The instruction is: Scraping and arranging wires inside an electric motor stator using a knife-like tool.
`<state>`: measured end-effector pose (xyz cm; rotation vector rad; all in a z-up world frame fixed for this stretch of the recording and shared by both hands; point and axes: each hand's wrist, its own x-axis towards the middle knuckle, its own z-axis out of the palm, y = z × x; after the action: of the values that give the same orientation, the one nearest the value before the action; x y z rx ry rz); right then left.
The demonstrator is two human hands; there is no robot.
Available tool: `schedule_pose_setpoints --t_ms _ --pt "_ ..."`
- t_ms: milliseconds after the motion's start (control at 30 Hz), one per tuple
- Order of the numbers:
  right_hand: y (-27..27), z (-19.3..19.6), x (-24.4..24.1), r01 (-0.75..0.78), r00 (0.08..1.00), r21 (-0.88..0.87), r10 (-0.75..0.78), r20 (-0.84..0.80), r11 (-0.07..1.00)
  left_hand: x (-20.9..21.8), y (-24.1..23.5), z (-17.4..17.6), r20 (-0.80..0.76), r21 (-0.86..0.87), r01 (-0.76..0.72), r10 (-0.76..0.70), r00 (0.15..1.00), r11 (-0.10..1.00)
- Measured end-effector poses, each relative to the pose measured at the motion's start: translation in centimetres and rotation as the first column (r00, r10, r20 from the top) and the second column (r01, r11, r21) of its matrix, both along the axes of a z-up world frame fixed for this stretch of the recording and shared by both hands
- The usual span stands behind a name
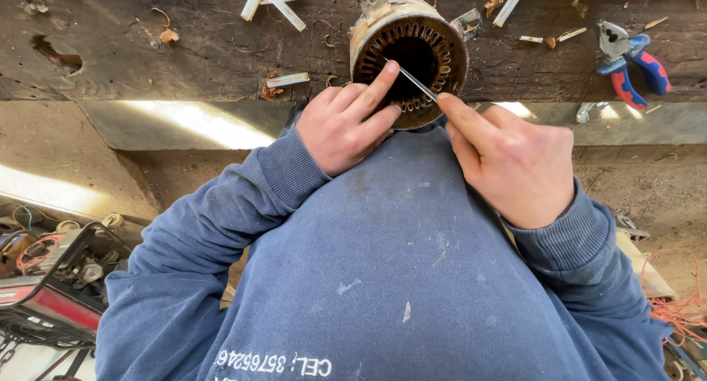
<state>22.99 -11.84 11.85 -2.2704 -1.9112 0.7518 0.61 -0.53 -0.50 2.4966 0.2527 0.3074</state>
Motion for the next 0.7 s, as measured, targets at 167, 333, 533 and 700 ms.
schedule_pose_setpoints --t_ms 167,333,533,700 --pt "3.2 0.2 -0.8 -0.089 0.983 -0.060 0.098 0.158 0.994 0.3 0.2 0.5 -0.014 0.005 0.010 -0.010 1.000 1.000" --pt "4.6 -4.7 -1.6 -0.195 0.962 -0.060 0.203 0.182 0.979 0.2 0.4 0.7 -0.030 -0.018 0.032 -0.033 0.999 0.999" --pt "4.6 -4.1 -1.5 -0.192 0.961 -0.050 0.198 0.192 0.980 0.2 1.0 0.9 0.020 -0.057 0.025 -0.024 1.000 0.998" --pt "2.3 1.2 -0.2 -0.080 0.992 -0.011 0.080 0.098 0.997 0.2 1.0 0.5 0.042 -0.079 0.027 -0.024 0.999 0.996"
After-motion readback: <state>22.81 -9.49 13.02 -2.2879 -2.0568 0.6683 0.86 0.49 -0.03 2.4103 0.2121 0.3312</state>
